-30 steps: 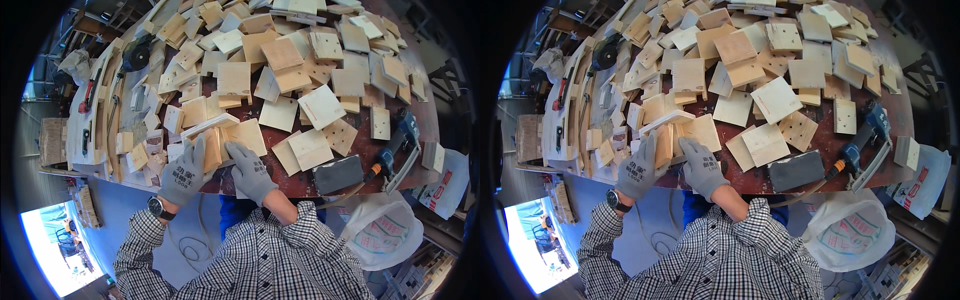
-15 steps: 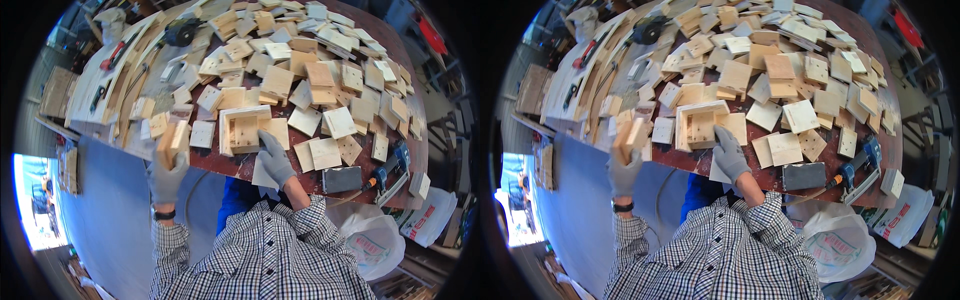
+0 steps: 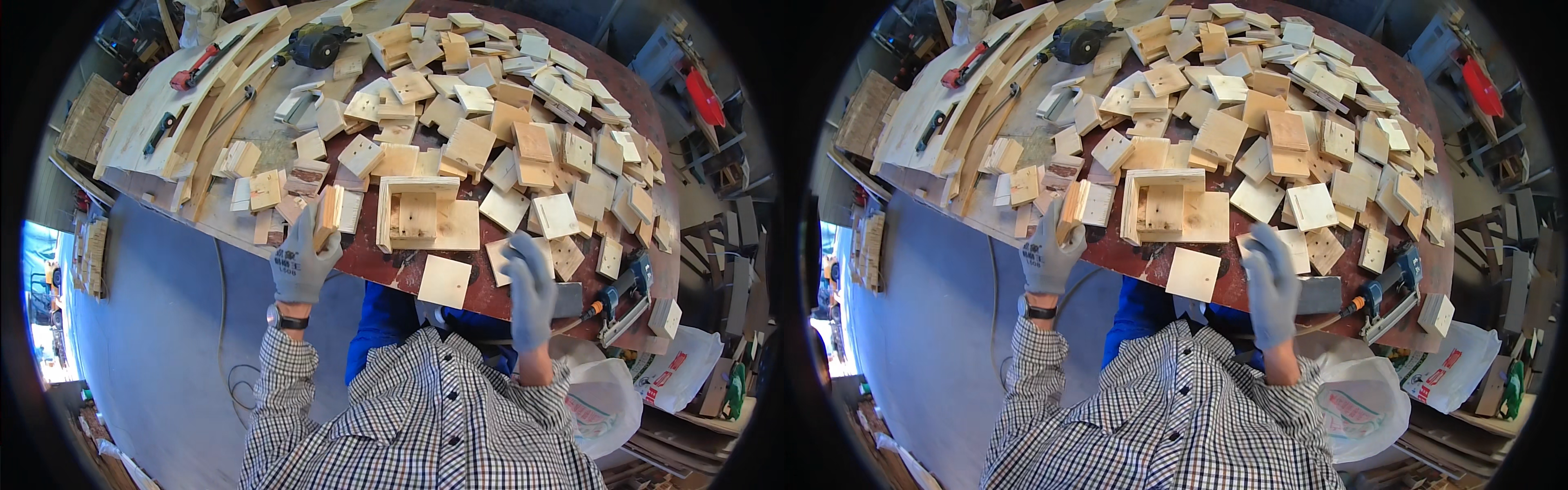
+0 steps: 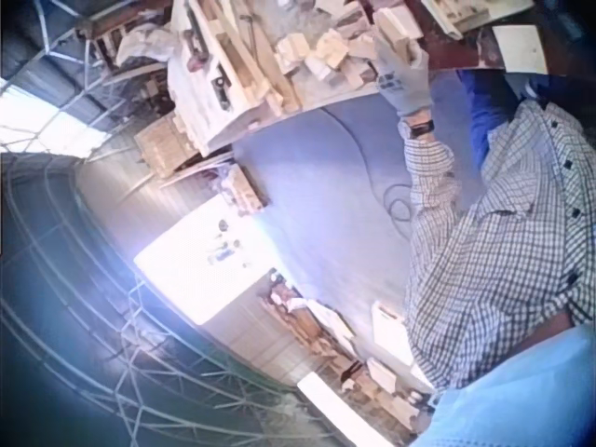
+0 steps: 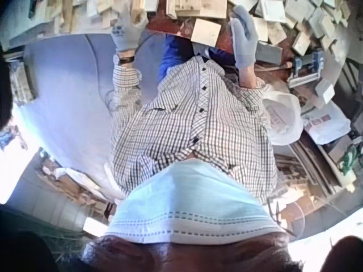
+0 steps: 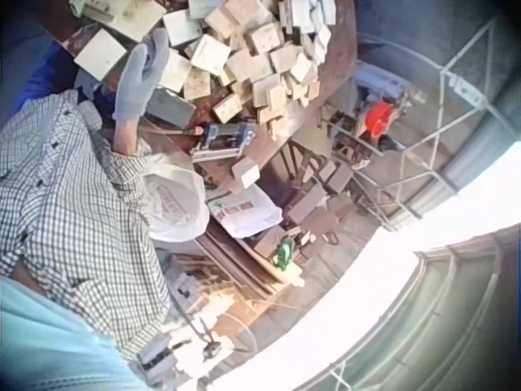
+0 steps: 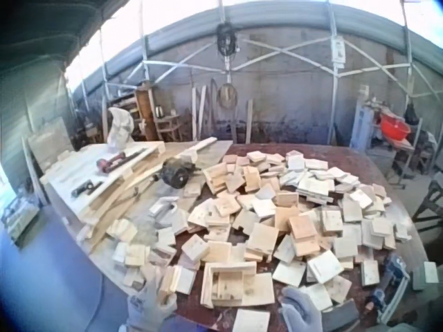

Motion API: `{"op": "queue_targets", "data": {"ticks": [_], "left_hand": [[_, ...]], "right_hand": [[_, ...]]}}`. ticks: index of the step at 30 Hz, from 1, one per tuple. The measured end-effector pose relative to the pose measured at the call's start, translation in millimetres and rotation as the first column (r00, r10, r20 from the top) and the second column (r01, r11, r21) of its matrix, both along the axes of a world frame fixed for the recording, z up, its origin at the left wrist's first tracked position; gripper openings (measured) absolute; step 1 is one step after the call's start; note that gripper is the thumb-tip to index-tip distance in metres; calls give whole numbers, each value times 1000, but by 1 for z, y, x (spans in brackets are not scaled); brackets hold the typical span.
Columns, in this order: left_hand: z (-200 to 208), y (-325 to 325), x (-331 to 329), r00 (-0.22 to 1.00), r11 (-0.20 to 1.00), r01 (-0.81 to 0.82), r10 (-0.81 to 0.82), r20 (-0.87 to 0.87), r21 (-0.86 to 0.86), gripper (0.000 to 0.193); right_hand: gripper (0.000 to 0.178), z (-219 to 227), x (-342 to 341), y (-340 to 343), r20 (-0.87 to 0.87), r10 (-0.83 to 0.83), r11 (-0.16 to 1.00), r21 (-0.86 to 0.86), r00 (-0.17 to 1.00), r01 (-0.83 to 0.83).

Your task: The person assembles small wooden boxes by selecting pieces from a pile, using a nail gun to fasten them, and sanding the edges with a sanding block. The person handles multiple pieces and tools throughout the process.

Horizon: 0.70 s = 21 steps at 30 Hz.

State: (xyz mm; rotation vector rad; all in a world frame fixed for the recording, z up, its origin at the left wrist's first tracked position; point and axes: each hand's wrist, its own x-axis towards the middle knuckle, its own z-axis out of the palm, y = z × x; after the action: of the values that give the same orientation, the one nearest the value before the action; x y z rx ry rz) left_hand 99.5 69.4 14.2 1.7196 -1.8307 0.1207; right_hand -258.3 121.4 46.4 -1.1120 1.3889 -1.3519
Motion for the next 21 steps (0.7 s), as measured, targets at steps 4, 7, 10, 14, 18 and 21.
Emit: {"op": "queue_targets", "data": {"ticks": [4, 7, 10, 14, 18, 21], "left_hand": [[-19, -18, 14, 981, 994, 100, -107, 160, 51, 62], [-32, -11, 22, 938, 980, 115, -161, 308, 160, 69], [-38, -5, 23, 827, 956, 176, -273, 491, 235, 82], [-55, 2, 22, 773, 959, 171, -274, 572, 227, 84], [-59, 2, 22, 852, 958, 286, -266, 450, 24, 87], [-47, -4, 31, 886, 897, 385, -425, 187, 216, 86]], "right_hand": [[39, 7, -45, 53, 133, -398, 917, 66, 907, 393], [42, -18, -89, 95, 156, -526, 850, 71, 836, 522], [44, -36, -114, 130, 189, -581, 812, 79, 792, 578], [44, -54, -123, 146, 195, -619, 786, 139, 761, 603], [42, -62, -123, 143, 202, -597, 802, 147, 776, 579], [38, -81, -130, 139, 275, -545, 838, 146, 792, 526]]}}
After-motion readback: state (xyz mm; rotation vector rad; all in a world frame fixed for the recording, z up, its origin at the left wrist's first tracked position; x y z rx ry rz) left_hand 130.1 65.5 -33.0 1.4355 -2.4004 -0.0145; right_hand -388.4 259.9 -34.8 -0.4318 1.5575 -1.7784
